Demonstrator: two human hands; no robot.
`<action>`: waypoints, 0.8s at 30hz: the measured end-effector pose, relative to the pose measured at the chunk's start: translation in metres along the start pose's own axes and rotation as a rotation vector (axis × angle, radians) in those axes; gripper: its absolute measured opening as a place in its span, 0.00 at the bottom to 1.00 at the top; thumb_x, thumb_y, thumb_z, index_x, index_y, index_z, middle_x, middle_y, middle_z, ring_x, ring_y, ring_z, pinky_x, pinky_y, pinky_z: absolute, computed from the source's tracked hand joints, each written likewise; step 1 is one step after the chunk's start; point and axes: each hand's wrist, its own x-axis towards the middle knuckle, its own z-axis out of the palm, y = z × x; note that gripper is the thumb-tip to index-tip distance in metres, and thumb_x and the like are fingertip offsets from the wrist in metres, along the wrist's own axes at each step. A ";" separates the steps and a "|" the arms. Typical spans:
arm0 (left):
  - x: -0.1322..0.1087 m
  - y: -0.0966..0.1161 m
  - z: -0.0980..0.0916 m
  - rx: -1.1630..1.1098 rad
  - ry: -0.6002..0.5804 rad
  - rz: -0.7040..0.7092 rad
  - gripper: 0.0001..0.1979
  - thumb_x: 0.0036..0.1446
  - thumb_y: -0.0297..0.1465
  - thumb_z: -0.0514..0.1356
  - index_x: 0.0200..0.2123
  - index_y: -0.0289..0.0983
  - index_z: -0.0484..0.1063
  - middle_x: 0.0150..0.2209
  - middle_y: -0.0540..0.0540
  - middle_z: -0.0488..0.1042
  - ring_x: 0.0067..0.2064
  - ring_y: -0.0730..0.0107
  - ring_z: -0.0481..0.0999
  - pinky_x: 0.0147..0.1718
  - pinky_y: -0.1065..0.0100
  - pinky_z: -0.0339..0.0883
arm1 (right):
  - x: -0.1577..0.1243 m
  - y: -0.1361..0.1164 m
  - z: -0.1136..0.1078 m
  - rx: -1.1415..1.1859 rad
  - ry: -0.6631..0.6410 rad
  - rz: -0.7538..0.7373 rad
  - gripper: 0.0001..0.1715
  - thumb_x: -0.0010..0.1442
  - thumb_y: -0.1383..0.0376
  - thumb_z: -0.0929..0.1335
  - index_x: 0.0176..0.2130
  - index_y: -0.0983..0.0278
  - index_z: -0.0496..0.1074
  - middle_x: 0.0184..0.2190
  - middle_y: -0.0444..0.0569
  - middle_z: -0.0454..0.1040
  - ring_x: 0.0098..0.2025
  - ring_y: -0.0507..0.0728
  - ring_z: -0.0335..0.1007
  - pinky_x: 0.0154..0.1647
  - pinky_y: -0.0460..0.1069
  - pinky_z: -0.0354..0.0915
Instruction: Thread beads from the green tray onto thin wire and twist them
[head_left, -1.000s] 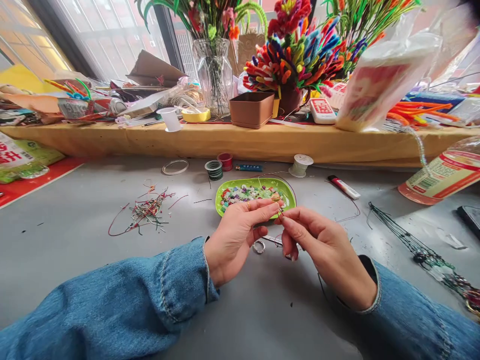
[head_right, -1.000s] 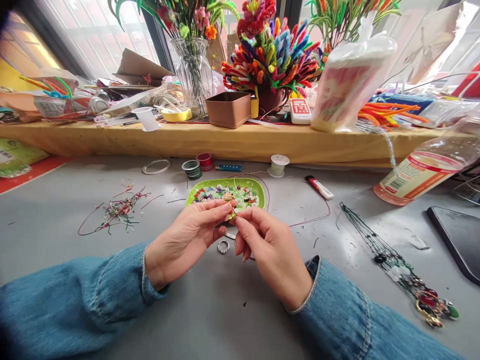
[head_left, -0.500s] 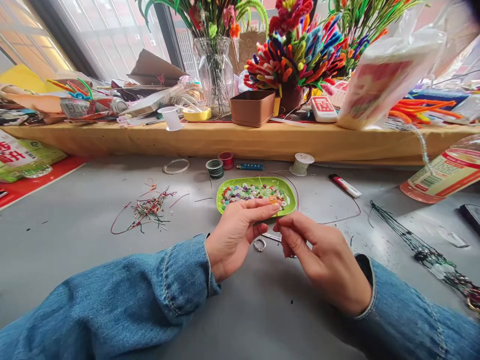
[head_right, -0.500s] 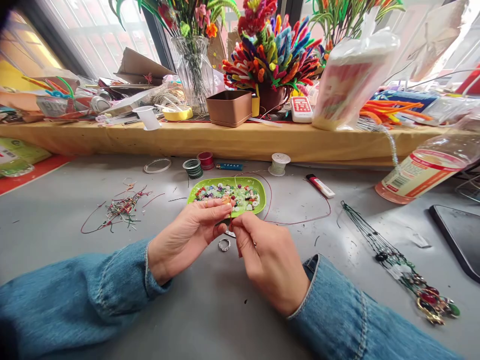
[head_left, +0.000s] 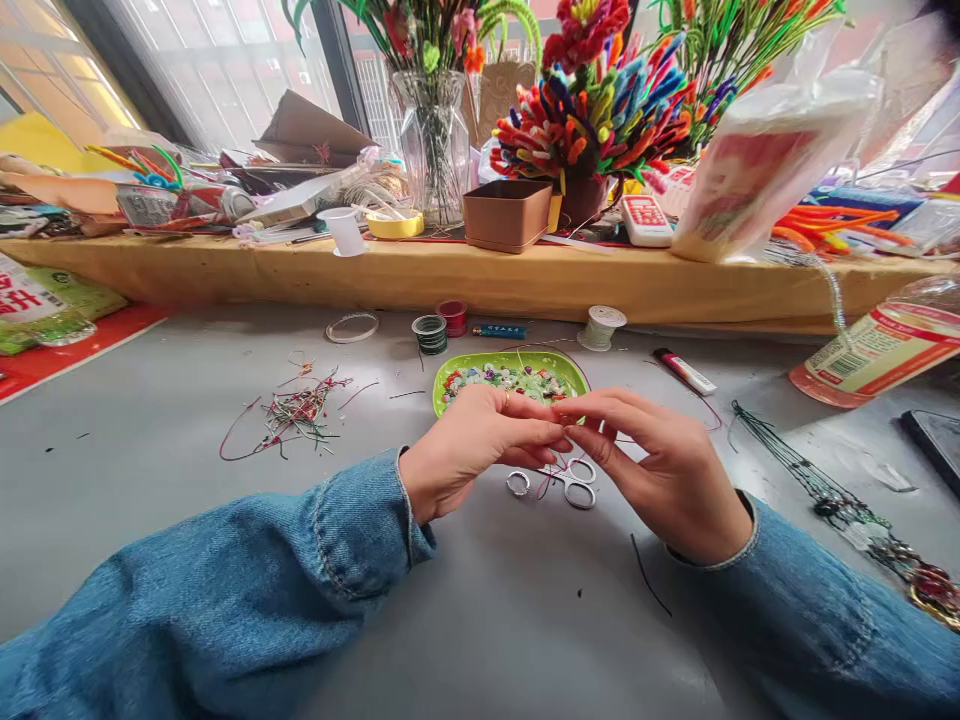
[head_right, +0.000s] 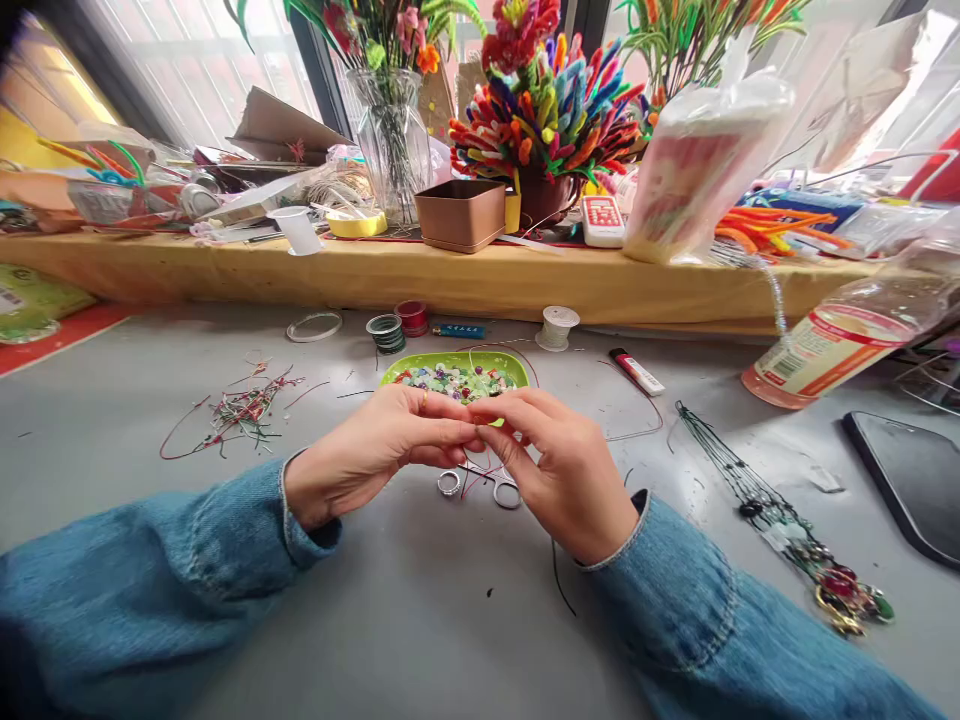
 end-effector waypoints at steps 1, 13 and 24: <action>0.000 0.000 0.000 -0.004 -0.010 -0.005 0.09 0.43 0.29 0.60 0.30 0.31 0.73 0.29 0.43 0.74 0.28 0.75 0.70 0.32 0.71 0.64 | 0.000 0.002 0.001 0.021 0.007 0.021 0.10 0.54 0.69 0.63 0.37 0.62 0.69 0.34 0.48 0.70 0.36 0.52 0.65 0.37 0.48 0.63; -0.002 0.003 0.000 -0.034 -0.002 -0.045 0.06 0.43 0.30 0.60 0.26 0.33 0.72 0.26 0.47 0.73 0.31 0.76 0.71 0.35 0.73 0.64 | 0.003 0.005 0.000 0.427 -0.074 0.338 0.10 0.53 0.63 0.65 0.36 0.60 0.72 0.35 0.43 0.73 0.38 0.51 0.67 0.39 0.44 0.63; -0.003 0.002 0.004 -0.062 0.060 -0.016 0.06 0.43 0.30 0.60 0.25 0.32 0.71 0.24 0.48 0.71 0.27 0.80 0.69 0.30 0.76 0.63 | 0.002 0.008 0.002 0.589 -0.107 0.466 0.13 0.52 0.61 0.65 0.40 0.58 0.71 0.34 0.42 0.74 0.37 0.50 0.67 0.37 0.44 0.63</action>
